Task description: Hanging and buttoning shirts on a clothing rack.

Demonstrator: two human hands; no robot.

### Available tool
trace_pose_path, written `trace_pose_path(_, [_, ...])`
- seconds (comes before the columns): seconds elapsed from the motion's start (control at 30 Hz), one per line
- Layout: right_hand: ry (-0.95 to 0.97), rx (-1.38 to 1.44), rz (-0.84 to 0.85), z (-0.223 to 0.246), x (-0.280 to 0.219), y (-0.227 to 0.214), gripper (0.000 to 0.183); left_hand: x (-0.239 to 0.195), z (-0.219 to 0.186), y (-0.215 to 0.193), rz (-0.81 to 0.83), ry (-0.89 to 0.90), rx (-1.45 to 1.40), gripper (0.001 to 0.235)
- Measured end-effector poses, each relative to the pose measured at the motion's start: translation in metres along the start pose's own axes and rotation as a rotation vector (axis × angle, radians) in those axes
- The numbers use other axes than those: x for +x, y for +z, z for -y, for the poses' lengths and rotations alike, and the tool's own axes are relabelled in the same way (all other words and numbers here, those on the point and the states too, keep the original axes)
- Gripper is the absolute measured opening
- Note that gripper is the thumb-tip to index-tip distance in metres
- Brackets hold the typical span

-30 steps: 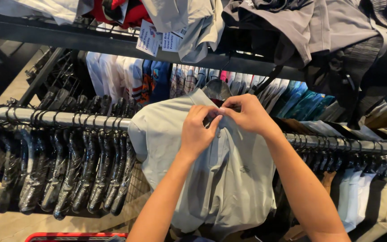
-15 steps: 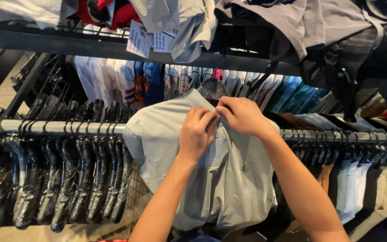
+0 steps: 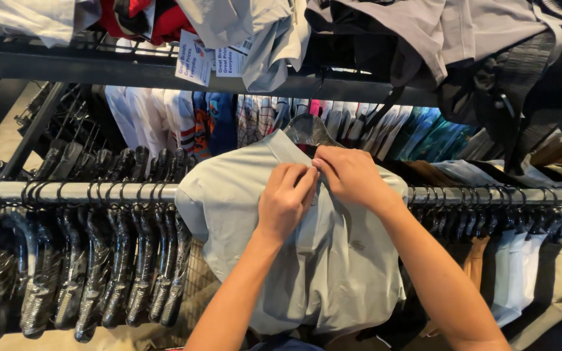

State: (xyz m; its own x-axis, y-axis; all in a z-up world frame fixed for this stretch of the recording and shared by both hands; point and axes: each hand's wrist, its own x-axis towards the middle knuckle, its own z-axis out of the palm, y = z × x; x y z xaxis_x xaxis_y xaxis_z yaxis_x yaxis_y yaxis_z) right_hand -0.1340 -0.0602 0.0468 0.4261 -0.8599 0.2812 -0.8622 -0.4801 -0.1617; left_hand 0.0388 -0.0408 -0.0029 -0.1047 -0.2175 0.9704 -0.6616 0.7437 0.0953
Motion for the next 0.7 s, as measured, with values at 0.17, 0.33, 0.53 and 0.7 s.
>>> trace_pose_path(0.17, [0.014,0.108,0.031,-0.01,0.004,0.001,0.03,0.0,0.006,0.003,0.016,0.166,0.013,0.016])
trace_pose_path(0.33, [0.035,0.21,0.063,-0.007,0.007,-0.014,0.026,0.002,0.007,0.006,0.068,0.233,0.025,0.013])
trace_pose_path(0.53, [0.078,0.349,0.061,-0.009,0.002,-0.006,0.018,0.014,0.002,0.0,0.07,-0.035,-0.286,0.002])
trace_pose_path(0.7, [-0.122,0.479,-0.626,0.004,-0.01,0.005,0.039,0.008,0.044,0.005,0.382,-0.417,0.367,0.052])
